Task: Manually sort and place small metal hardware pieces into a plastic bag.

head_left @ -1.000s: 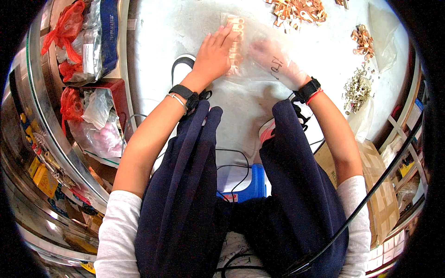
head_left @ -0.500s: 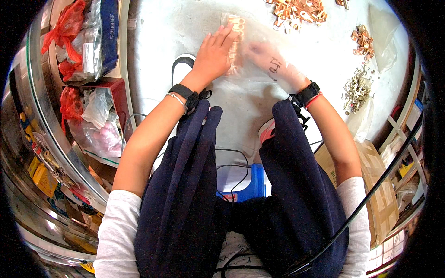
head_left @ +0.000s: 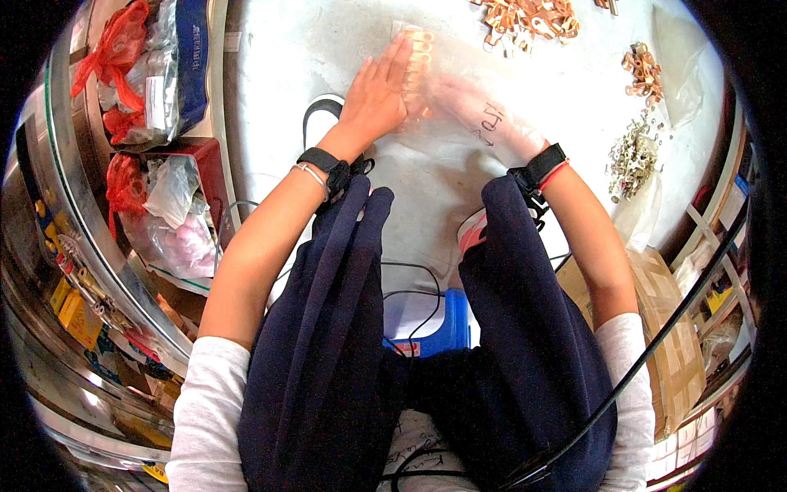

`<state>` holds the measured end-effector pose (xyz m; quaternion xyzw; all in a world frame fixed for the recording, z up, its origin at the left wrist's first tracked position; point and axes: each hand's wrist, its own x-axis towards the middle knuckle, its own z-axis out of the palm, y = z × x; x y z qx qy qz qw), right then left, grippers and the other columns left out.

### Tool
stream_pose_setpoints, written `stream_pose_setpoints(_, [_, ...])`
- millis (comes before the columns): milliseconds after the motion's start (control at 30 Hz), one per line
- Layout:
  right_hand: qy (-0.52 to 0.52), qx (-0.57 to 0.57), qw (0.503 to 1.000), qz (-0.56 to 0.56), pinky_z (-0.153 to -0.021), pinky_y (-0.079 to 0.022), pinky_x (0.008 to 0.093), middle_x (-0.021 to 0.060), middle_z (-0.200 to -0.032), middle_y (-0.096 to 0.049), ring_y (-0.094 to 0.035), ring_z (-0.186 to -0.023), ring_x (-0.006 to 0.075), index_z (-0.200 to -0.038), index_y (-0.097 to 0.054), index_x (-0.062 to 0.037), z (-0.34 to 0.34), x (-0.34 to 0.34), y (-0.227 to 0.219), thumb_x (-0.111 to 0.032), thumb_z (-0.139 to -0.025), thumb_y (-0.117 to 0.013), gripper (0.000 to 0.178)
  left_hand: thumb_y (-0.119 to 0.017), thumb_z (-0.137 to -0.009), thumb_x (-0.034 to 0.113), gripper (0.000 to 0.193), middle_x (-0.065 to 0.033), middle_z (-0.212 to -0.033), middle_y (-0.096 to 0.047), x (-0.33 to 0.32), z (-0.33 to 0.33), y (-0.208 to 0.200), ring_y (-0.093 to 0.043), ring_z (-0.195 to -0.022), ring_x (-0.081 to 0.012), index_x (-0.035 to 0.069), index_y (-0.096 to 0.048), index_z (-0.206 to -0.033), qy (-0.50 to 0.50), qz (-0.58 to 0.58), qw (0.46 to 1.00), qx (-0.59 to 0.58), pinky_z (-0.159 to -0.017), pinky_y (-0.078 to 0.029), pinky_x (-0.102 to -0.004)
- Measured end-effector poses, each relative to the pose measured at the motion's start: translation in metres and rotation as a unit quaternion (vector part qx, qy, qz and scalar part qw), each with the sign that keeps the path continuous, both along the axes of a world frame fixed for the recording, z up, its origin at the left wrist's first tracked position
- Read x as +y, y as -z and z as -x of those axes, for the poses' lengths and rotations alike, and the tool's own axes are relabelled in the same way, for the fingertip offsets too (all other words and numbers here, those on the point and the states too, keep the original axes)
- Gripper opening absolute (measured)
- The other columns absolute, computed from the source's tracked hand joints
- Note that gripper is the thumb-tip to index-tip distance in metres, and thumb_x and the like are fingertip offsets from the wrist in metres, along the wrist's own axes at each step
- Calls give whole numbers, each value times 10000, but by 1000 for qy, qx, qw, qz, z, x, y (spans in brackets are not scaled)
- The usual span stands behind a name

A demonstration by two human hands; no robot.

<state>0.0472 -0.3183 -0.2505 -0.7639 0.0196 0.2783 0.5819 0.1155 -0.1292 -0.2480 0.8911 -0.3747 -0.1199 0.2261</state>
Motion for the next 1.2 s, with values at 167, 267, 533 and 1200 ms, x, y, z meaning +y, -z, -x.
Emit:
stream_pose_setpoints(167, [-112, -188, 960, 174, -880, -477, 351, 176, -1095, -602, -591, -1026, 295, -1042, -624, -4, 1, 2, 14, -136, -895, -498, 234, -629, -829, 386, 829, -142, -1512, -273, 0, 0, 0, -412, -1300, -324, 69, -208, -1469, 2, -15, 1000, -7, -1073, -325, -497])
stream_pose_setpoints(267, [52, 61, 996, 24, -846, -488, 369, 185, -1068, -634, -617, -988, 287, -1034, -629, -4, -2, 5, 16, -260, -924, -502, 307, -594, -846, 283, 749, -139, -1511, -278, 1, -2, 3, -416, -1295, -326, 72, -228, -1465, 8, -28, 999, -25, -1072, -325, -499])
stream_pose_setpoints(533, [9, 71, 995, 71, -717, -503, 369, 133, -833, -657, -638, -772, 243, -951, -642, -49, -9, -5, -1, -231, -890, -540, 217, -572, -831, 227, 723, -128, -1509, -290, 1, 0, 2, -414, -1296, -319, 80, -249, -1461, 2, -11, 1000, -11, -1078, -320, -489])
stream_pose_setpoints(1200, [-108, -396, 899, 152, -753, -487, 391, 115, -897, -645, -604, -823, 289, -910, -666, -74, 31, -8, 80, -237, -853, -589, 189, -500, -821, 56, 214, -135, -1001, -633, 13, -13, -20, -639, -855, -268, 58, -612, -1003, -158, 89, 966, 186, -750, -510, -349])
